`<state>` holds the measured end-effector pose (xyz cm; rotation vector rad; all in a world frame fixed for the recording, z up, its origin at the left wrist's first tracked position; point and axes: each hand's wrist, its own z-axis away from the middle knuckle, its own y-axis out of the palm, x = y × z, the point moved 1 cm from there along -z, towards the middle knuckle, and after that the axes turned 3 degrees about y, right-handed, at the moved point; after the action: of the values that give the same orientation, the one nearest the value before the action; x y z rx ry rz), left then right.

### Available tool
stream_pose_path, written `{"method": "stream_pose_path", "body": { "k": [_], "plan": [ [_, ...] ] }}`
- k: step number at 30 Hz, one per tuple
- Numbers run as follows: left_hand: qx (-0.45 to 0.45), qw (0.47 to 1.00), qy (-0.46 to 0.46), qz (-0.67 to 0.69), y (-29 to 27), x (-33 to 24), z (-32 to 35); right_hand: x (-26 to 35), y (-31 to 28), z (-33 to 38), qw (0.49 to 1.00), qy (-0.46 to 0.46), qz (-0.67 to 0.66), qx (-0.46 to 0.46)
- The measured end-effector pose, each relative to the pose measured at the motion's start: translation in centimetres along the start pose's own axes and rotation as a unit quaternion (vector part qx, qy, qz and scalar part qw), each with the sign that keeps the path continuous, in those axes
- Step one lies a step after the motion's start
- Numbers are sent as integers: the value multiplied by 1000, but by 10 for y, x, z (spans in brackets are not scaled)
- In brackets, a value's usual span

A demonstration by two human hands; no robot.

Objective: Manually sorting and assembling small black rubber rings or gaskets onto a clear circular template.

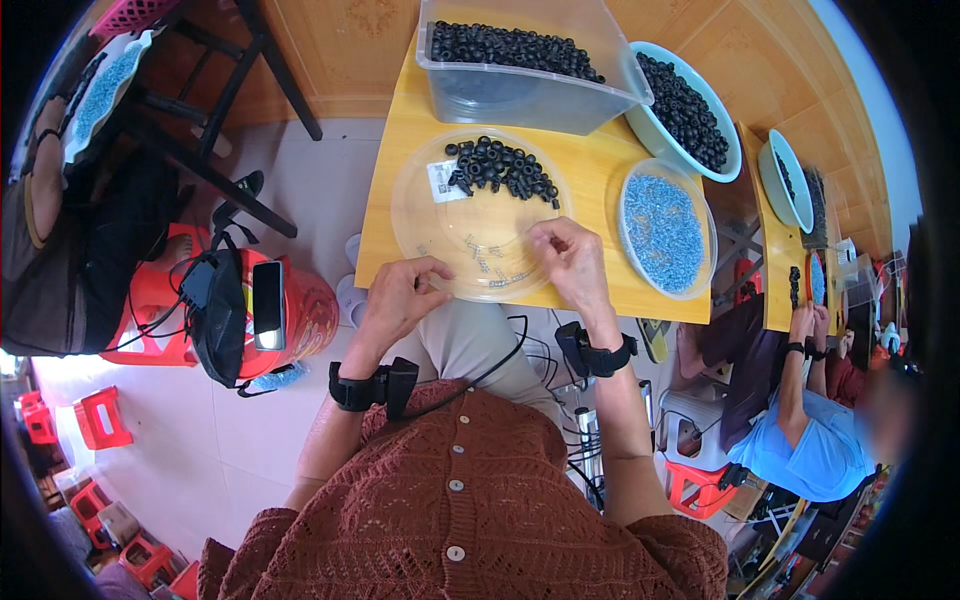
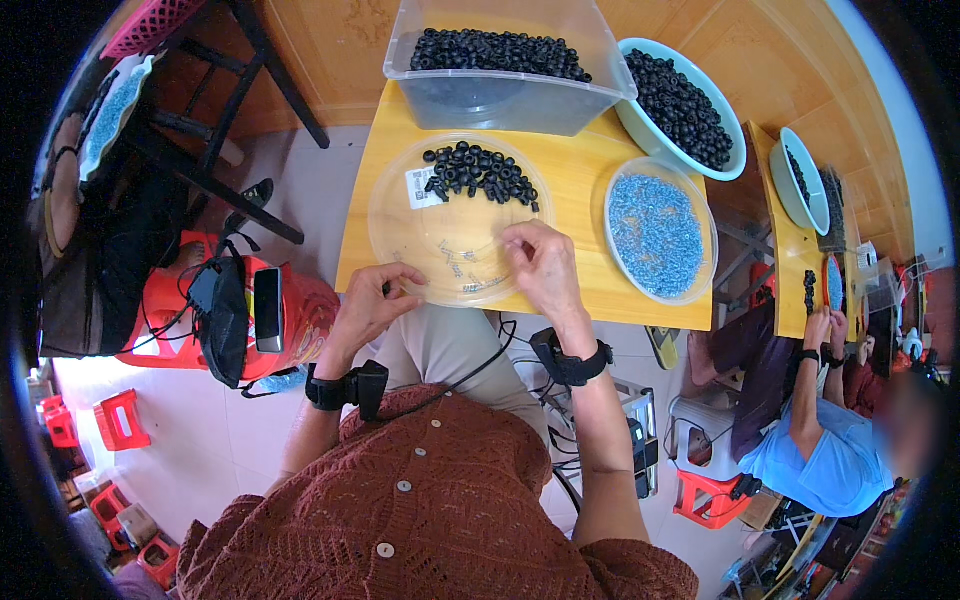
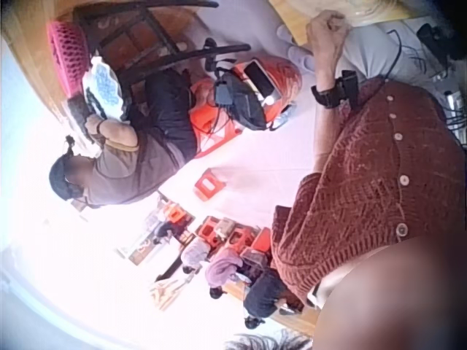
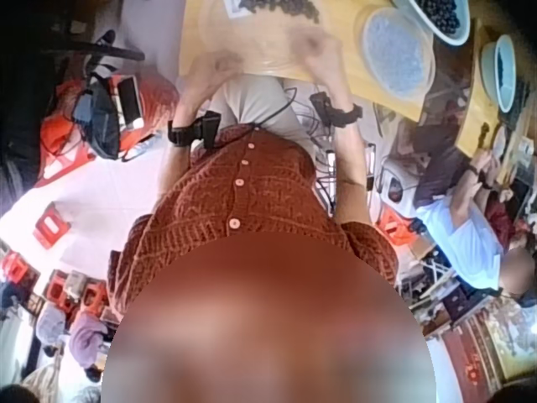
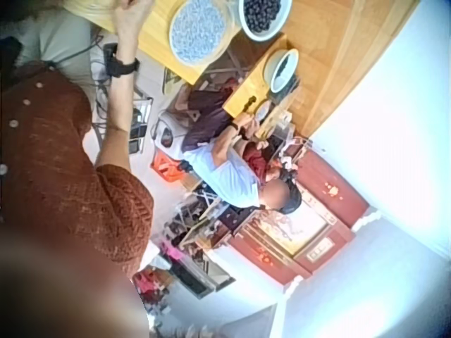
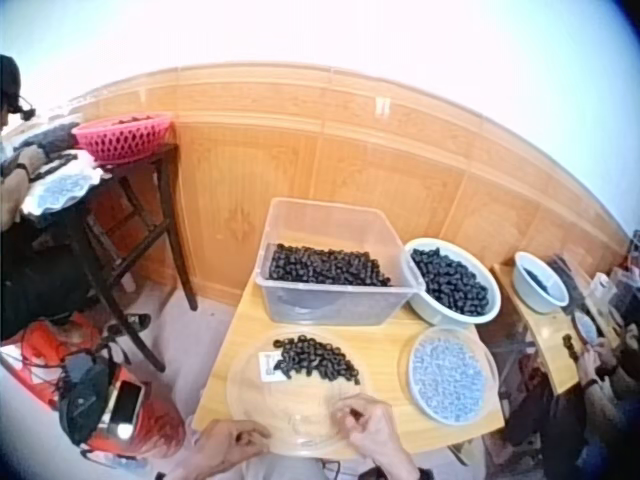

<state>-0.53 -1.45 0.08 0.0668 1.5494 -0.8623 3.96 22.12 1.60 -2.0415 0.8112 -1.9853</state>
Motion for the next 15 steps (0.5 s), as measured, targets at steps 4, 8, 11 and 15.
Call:
{"method": "stream_pose_path", "body": {
  "k": [4, 8, 11, 15],
  "plan": [
    [-6, 1000, 1, 3, 0, 1, 0, 5, -6, -5, 996, 0, 84, -29],
    [-5, 1000, 4, 5, -2, 2, 0, 16, 5, -13, 992, -42, 115, -2],
    [3, 1000, -15, 21, -2, -1, 0, 27, 21, -30, 971, -162, 171, 28],
    [-4, 1000, 1, 23, -1, 3, 0, 40, 37, -56, 935, -209, 267, 105]
  ]
}}
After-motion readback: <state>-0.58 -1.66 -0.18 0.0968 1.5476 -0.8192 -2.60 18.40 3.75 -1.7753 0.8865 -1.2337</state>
